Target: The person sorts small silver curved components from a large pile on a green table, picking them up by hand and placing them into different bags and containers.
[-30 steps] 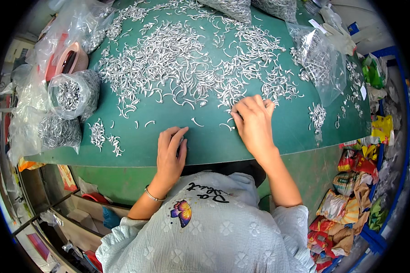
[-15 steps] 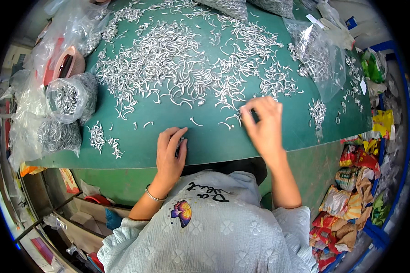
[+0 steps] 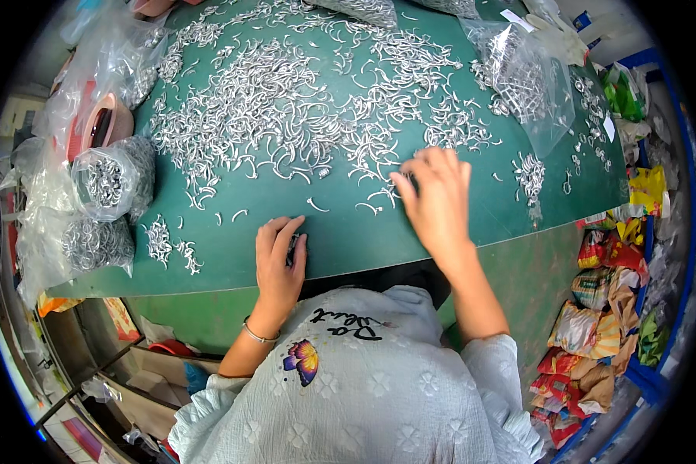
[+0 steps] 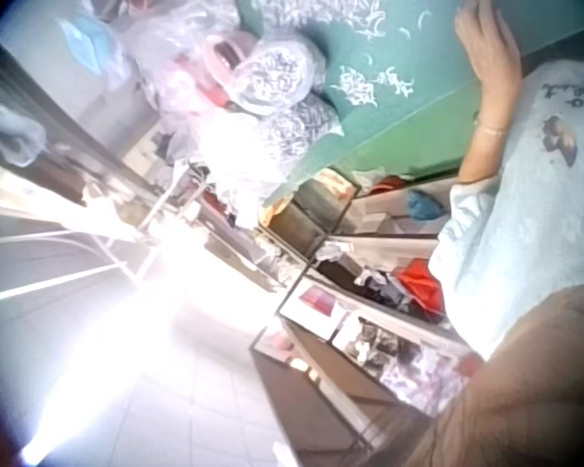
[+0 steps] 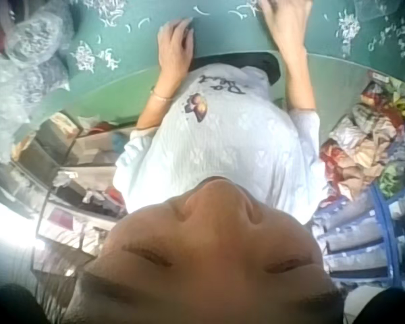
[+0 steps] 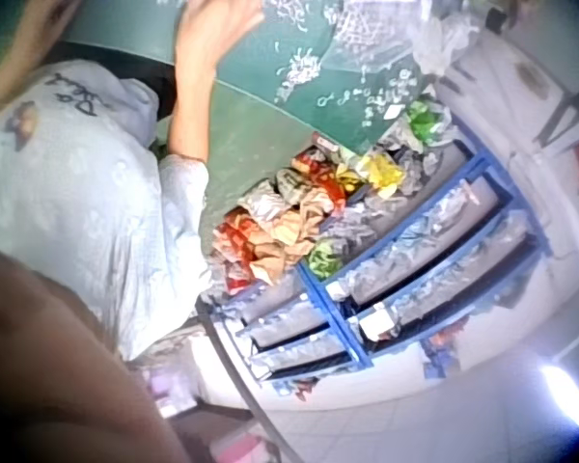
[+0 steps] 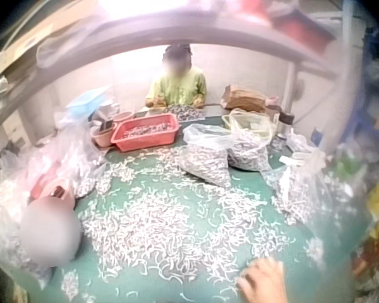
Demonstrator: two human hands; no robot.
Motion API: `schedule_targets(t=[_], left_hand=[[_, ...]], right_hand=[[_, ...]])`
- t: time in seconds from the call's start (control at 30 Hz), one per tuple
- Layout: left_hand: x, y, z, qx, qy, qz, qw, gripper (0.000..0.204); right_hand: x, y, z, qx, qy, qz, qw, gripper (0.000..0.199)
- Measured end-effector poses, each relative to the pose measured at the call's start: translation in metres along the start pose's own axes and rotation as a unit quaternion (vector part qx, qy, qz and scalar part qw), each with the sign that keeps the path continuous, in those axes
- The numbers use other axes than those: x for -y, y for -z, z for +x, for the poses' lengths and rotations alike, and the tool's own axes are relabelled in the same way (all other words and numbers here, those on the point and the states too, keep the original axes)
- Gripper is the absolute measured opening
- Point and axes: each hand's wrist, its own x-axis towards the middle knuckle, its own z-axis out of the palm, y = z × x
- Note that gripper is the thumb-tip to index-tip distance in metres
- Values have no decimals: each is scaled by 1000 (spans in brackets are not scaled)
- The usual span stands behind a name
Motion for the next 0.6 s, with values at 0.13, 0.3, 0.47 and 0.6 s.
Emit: schedule_targets(t=[0.13,0.3,0.47,0.6], left_hand=[[1,1,1,2,-2,-2,1000,34],[1,1,0,0,-5,-7,1000,33],[-3,2,0,6,2,-1,1000,31],[-2,1,0,6,-1,6,1000,31]], right_hand=[[3,-3,5,34,-22,14,999,11],[-28,10,-2,-65,-32,14,997,7],[-71,43,-22,-129,-129,-225,957,9],[-42,21,-5,-119,-56,-197,972,10]])
